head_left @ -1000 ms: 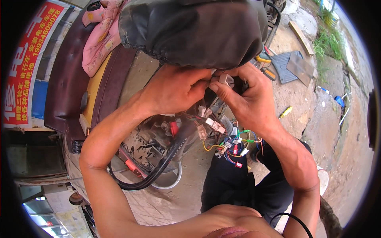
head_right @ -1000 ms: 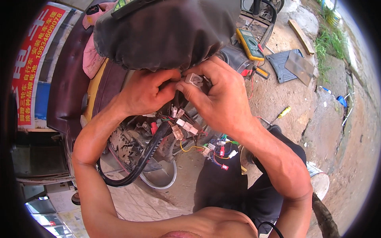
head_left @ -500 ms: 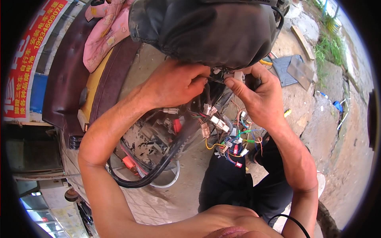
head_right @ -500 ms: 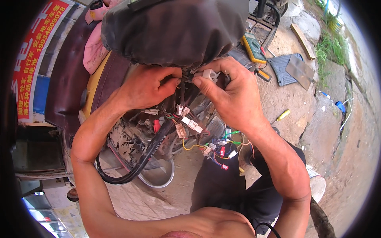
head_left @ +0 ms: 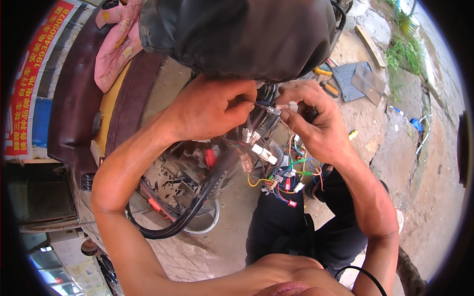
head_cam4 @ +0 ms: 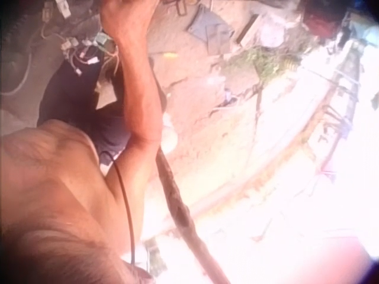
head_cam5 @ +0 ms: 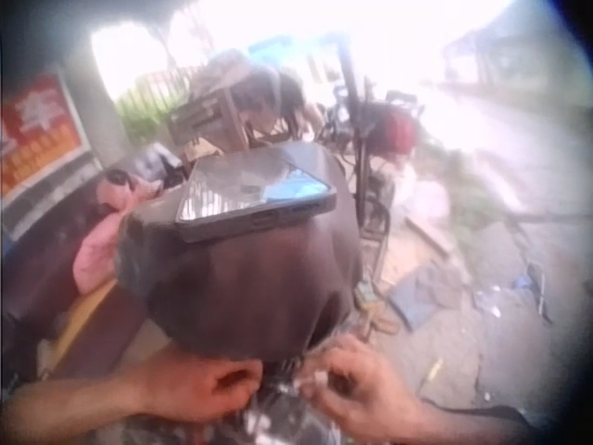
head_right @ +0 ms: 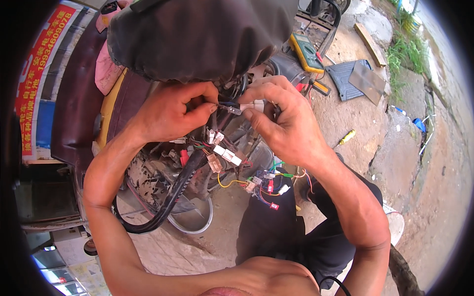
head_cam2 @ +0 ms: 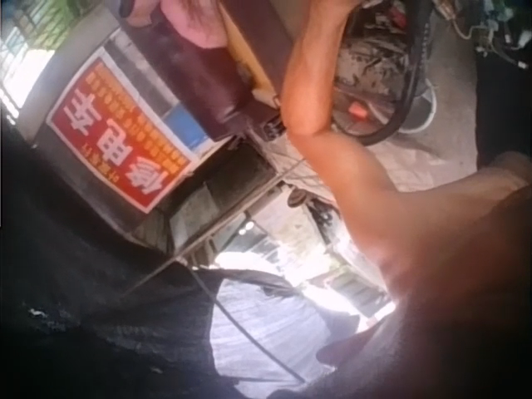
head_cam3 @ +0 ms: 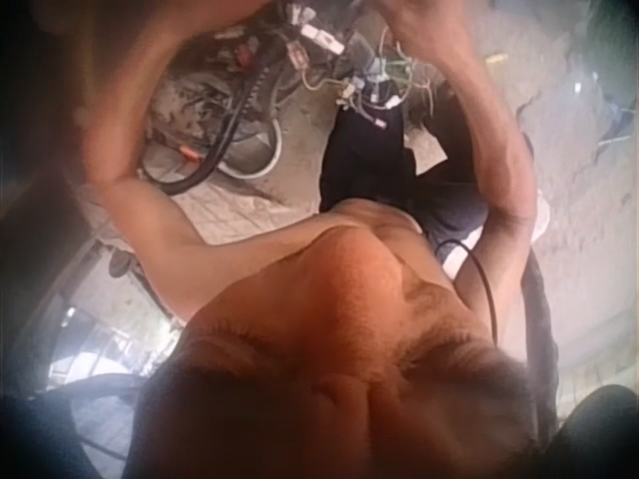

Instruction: The person connects electrical wires and plug connectors, uses a pair of pliers to adjust connections, and wraps wires with electrical tape on the frame of an electric bicycle.

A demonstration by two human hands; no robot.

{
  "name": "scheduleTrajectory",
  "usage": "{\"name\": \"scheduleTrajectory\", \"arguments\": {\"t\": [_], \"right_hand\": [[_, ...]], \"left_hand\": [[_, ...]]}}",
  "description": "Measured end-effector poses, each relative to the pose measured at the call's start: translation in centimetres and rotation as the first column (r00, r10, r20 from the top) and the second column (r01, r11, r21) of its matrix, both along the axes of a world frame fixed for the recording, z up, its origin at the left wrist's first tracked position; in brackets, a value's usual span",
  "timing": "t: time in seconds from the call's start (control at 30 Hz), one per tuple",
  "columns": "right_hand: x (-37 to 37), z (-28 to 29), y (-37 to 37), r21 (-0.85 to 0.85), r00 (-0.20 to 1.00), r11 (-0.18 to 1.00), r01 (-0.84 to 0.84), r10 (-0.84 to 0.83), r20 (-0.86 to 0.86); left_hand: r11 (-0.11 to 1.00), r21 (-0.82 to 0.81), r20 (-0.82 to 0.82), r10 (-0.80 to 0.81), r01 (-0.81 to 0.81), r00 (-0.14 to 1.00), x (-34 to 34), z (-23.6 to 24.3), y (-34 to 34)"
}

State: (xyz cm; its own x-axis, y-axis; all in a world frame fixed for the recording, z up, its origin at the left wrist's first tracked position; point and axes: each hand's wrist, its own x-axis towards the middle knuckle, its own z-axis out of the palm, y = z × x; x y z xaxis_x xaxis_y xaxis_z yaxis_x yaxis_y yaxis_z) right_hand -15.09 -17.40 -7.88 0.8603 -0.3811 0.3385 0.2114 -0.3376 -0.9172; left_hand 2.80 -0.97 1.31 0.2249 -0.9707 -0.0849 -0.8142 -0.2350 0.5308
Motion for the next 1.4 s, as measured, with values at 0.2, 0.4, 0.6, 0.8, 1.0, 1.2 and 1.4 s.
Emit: {"name": "scheduleTrajectory", "arguments": {"t": [0.2, 0.4, 0.6, 0.8, 1.0, 1.2, 1.4], "right_hand": [[-0.1, -0.9, 0.2, 0.038, 0.997, 0.999, -0.024, 0.022, 0.073], [-0.4, 0.2, 0.4, -0.068, 0.998, 0.998, 0.0, 0.005, 0.063], [0.4, 0.2, 0.0, -0.446, 0.959, 0.884, 0.143, -0.013, 0.282], [0.3, 0.9, 1.2, -0.222, 0.99, 0.971, 0.091, -0.064, 0.126], [0.2, 1.7, 0.8, 0.706, 0.936, 0.7, 0.108, 0.168, -0.31], [0.8, 2.0, 0.8, 0.807, 0.943, 0.581, 0.106, 0.199, -0.268], [0.7, 1.5, 0.6, 0.834, 0.942, 0.55, 0.045, 0.255, -0.22]], "left_hand": [[0.966, -0.201, 0.153, -0.131, 0.161, 0.979, 0.2, -0.9, -0.1], [0.961, -0.219, 0.15, -0.14, 0.171, 0.979, 0.2, -1.0, -0.1], [0.965, -0.21, 0.136, -0.128, 0.155, 0.982, 0.1, -0.9, -0.1], [0.995, -0.043, -0.042, -0.091, 0.09, 0.995, -0.5, -0.3, -0.2], [0.961, -0.239, 0.024, -0.137, 0.139, 0.99, -0.4, -2.2, -0.5], [0.883, -0.384, 0.214, -0.2, 0.27, 0.956, -0.2, -2.4, -0.7], [0.853, -0.426, 0.327, -0.164, 0.3, 0.931, -0.7, -2.6, -0.6]]}}
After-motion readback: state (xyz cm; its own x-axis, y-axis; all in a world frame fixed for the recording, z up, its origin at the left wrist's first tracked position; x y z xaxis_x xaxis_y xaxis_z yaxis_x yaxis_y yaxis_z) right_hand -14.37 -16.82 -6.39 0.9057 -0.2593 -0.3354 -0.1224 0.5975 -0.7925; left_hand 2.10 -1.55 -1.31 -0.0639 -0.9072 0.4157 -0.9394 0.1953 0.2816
